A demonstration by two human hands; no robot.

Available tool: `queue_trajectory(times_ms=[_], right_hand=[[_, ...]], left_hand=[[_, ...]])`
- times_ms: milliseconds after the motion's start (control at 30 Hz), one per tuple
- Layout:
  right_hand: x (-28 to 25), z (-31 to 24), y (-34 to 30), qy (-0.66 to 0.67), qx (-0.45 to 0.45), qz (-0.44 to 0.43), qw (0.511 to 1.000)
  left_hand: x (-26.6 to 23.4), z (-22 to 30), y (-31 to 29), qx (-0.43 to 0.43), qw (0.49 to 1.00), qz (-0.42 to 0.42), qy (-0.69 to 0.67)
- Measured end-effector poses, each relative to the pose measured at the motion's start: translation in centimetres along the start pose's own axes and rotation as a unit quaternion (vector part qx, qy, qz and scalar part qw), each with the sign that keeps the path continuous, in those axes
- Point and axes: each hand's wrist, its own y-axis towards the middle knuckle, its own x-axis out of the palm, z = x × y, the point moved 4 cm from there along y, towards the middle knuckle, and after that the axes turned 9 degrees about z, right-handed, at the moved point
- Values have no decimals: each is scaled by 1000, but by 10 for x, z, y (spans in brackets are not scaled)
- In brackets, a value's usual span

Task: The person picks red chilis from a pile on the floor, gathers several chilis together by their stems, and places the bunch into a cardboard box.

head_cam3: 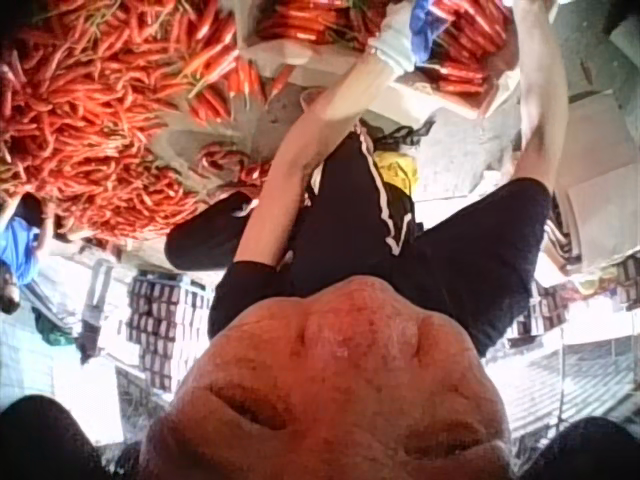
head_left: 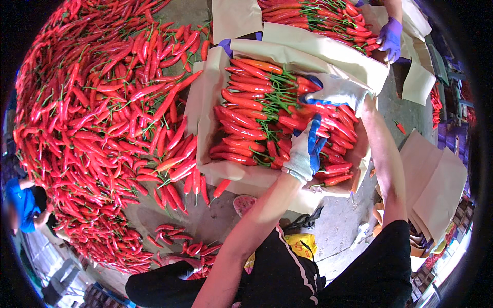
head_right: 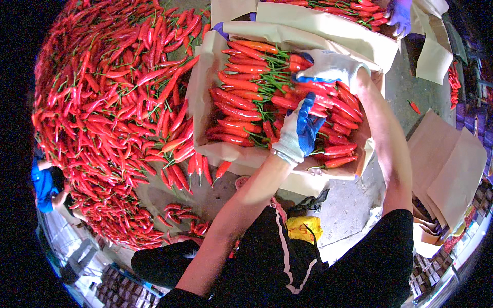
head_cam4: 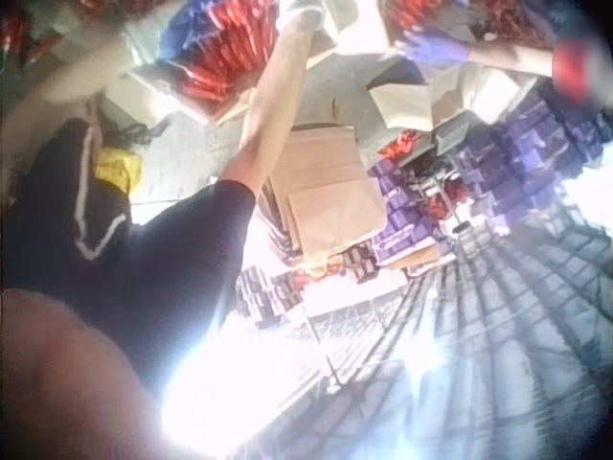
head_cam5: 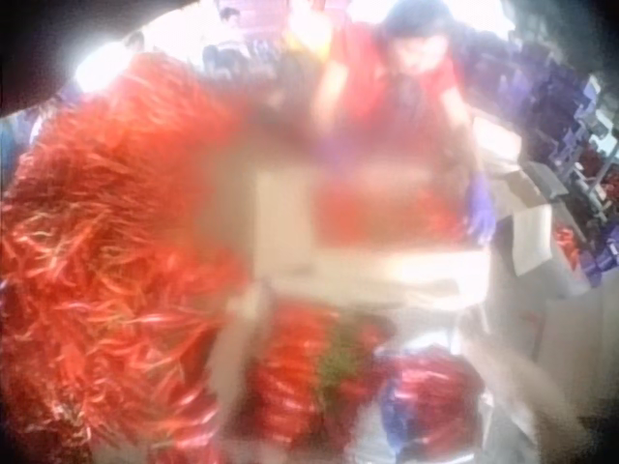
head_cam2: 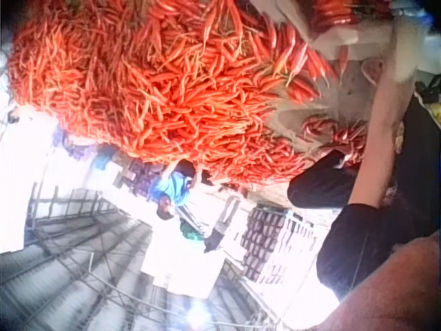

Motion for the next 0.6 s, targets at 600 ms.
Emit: queue_trajectory(times_ms=[600], right_hand=[[48,11,-53,277,-36,365,888]], left_hand=[[-53,21,-57,-50,997,-58,-10]])
